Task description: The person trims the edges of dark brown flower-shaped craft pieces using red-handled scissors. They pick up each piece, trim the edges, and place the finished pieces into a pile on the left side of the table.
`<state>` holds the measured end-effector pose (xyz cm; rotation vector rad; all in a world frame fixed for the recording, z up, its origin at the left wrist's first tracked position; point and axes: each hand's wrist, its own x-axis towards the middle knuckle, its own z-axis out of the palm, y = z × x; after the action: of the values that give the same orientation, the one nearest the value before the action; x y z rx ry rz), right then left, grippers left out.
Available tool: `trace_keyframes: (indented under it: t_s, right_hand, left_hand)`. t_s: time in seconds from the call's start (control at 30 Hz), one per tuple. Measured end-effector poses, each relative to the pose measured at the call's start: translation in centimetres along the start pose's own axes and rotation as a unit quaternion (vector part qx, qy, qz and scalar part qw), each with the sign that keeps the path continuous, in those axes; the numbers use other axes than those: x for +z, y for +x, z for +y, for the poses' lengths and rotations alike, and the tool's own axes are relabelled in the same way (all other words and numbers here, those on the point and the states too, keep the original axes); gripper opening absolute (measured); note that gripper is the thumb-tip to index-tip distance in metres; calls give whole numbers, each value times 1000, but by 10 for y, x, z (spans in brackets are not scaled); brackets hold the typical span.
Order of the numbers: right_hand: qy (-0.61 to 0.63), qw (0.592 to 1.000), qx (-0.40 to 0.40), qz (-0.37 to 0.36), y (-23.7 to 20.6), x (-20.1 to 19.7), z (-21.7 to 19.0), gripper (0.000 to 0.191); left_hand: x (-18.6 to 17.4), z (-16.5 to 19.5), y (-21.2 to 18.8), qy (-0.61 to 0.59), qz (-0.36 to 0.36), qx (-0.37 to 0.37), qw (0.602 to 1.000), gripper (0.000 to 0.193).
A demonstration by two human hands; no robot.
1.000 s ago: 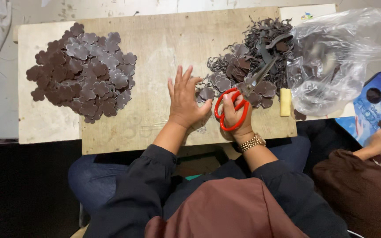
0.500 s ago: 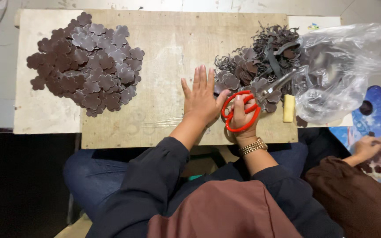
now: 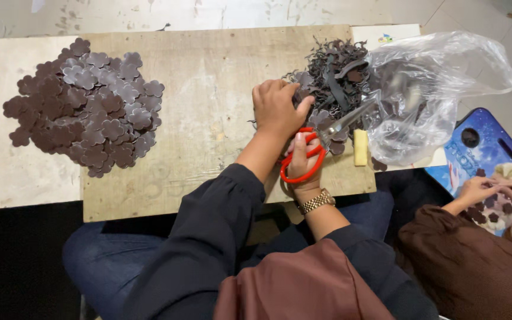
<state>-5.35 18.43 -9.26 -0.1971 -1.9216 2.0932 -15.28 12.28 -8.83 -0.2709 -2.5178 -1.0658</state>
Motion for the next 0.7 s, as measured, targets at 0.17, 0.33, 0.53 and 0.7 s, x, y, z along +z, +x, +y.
trace_keyframes:
  t_s: [0.17,0.33,0.53,0.7]
  right_hand:
    - [6,1000,23,11,1,-1,-3,27]
    - [-49,999,11,7,2,-2,-2,28]
    - [-62,998,-4,-7,1,-1,-1,28]
    - [-40,999,-3,-7,2,-1,5,26]
  left_hand:
    - [7,5,0,49,-39,-13,998,40]
    - [9,0,-6,80,33,31,996,38]
    - [-1,-7,-14,-24,35,14,999,16]
    - [-43,-43,-42,-37,43,60,997,13]
